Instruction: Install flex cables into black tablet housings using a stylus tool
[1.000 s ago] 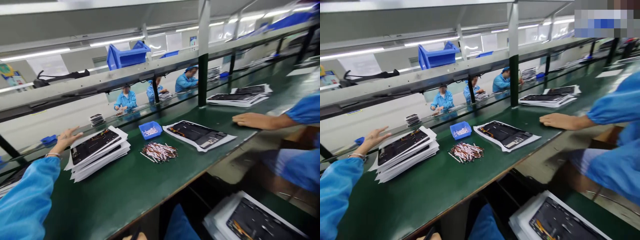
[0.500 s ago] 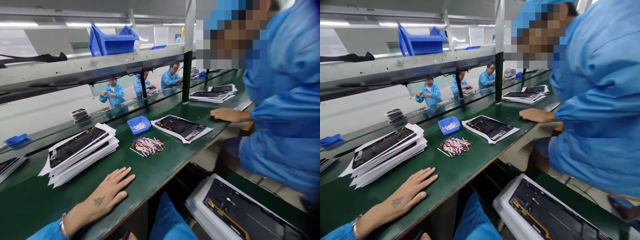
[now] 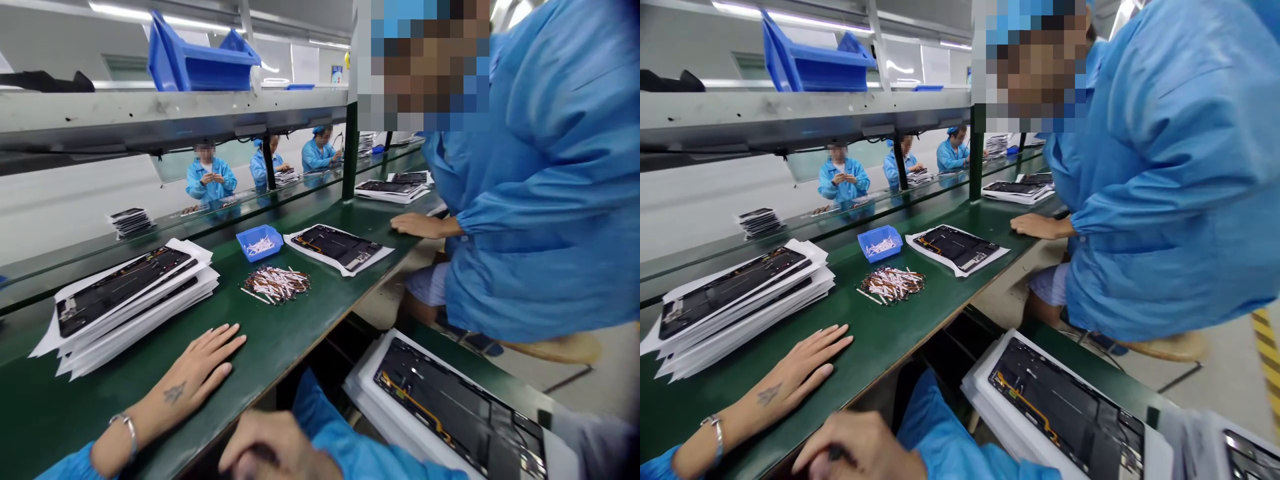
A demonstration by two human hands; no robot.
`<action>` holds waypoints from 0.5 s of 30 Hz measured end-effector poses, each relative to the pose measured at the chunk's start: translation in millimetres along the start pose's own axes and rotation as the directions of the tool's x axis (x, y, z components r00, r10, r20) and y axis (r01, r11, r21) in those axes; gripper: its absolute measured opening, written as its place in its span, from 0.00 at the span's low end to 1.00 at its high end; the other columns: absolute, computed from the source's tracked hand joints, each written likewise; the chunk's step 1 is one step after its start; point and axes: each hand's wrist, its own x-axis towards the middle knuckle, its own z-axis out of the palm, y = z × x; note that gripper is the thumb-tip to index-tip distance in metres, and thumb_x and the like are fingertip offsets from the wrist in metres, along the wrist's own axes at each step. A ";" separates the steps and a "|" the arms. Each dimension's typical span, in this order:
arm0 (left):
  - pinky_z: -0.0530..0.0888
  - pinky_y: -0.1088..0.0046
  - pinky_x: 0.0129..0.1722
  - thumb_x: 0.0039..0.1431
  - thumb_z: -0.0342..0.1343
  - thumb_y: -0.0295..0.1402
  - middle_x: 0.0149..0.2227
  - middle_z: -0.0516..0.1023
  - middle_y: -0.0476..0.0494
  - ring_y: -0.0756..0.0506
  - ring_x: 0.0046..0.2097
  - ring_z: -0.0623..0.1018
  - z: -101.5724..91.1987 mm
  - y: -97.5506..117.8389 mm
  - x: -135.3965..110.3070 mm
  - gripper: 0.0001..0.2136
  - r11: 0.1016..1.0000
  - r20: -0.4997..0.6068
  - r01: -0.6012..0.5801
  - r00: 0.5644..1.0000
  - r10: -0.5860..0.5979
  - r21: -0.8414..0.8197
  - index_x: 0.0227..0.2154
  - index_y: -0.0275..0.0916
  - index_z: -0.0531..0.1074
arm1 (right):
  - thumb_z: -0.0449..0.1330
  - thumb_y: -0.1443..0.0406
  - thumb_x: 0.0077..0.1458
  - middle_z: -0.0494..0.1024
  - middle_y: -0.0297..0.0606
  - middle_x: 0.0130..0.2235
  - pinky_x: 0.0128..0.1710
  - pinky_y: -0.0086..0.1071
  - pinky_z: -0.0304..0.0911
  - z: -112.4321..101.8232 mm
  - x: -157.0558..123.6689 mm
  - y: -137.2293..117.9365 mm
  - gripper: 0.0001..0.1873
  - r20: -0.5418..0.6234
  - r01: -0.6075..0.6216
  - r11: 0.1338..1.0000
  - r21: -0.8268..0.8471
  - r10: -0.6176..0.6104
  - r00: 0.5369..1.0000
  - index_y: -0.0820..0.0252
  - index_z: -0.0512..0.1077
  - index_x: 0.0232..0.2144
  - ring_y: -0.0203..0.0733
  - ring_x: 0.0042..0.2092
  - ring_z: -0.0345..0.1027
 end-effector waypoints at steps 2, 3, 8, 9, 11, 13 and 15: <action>0.60 0.48 0.65 0.72 0.41 0.40 0.69 0.54 0.51 0.39 0.68 0.58 -1.4 1.7 0.9 0.22 1.000 -0.003 0.005 1.000 -0.005 0.003 0.67 0.54 0.52 | 0.49 0.63 0.69 0.75 0.37 0.32 0.36 0.32 0.66 -37.0 7.0 2.9 0.12 -0.171 0.045 0.976 -0.215 -0.083 0.982 0.58 0.73 0.43 0.38 0.34 0.69; 0.60 0.48 0.65 0.72 0.41 0.40 0.69 0.54 0.51 0.39 0.69 0.58 -2.0 2.5 1.3 0.22 1.000 0.003 0.010 1.000 -0.010 0.007 0.67 0.54 0.52 | 0.50 0.67 0.68 0.76 0.37 0.34 0.36 0.33 0.65 -57.9 9.2 2.8 0.12 -0.218 0.055 0.935 -0.351 -0.139 0.966 0.57 0.72 0.45 0.39 0.35 0.69; 0.61 0.48 0.64 0.72 0.42 0.41 0.68 0.55 0.50 0.39 0.68 0.58 -2.0 4.3 1.9 0.22 0.999 0.018 0.032 0.999 -0.032 0.009 0.67 0.54 0.53 | 0.52 0.70 0.65 0.75 0.41 0.37 0.41 0.39 0.63 -172.7 17.3 9.8 0.13 -0.218 -0.109 0.398 -0.911 -0.239 0.946 0.57 0.72 0.48 0.46 0.39 0.68; 0.61 0.49 0.65 0.72 0.42 0.41 0.68 0.55 0.50 0.39 0.68 0.59 -1.4 3.9 1.9 0.22 1.000 0.009 0.030 1.000 -0.030 0.004 0.67 0.54 0.53 | 0.55 0.67 0.64 0.75 0.43 0.38 0.42 0.40 0.63 -194.4 19.6 14.0 0.11 -0.231 -0.174 0.269 -0.947 -0.194 0.953 0.60 0.72 0.48 0.49 0.41 0.69; 0.61 0.50 0.65 0.72 0.43 0.40 0.68 0.55 0.50 0.39 0.68 0.59 0.0 3.0 1.8 0.22 1.000 -0.006 0.025 1.000 -0.025 0.001 0.66 0.54 0.54 | 0.59 0.64 0.62 0.73 0.47 0.41 0.42 0.40 0.63 -231.9 24.4 22.9 0.14 -0.264 -0.263 0.034 -0.964 -0.011 0.965 0.64 0.71 0.49 0.52 0.44 0.69; 0.61 0.50 0.65 0.72 0.42 0.40 0.68 0.55 0.50 0.39 0.68 0.59 1.2 2.1 2.0 0.22 1.000 -0.003 0.027 1.000 -0.027 0.002 0.66 0.54 0.54 | 0.62 0.62 0.59 0.73 0.48 0.42 0.41 0.40 0.63 -259.0 28.5 30.7 0.16 -0.280 -0.278 -0.047 -0.960 0.073 0.957 0.66 0.71 0.47 0.53 0.44 0.69; 0.62 0.50 0.65 0.72 0.41 0.40 0.68 0.55 0.50 0.39 0.68 0.59 1.9 1.7 2.4 0.22 0.999 0.012 0.033 0.999 -0.033 0.003 0.66 0.55 0.54 | 0.63 0.62 0.58 0.73 0.48 0.41 0.39 0.39 0.62 -275.0 31.6 36.2 0.14 -0.277 -0.270 -0.073 -0.960 0.121 0.953 0.65 0.72 0.43 0.53 0.43 0.69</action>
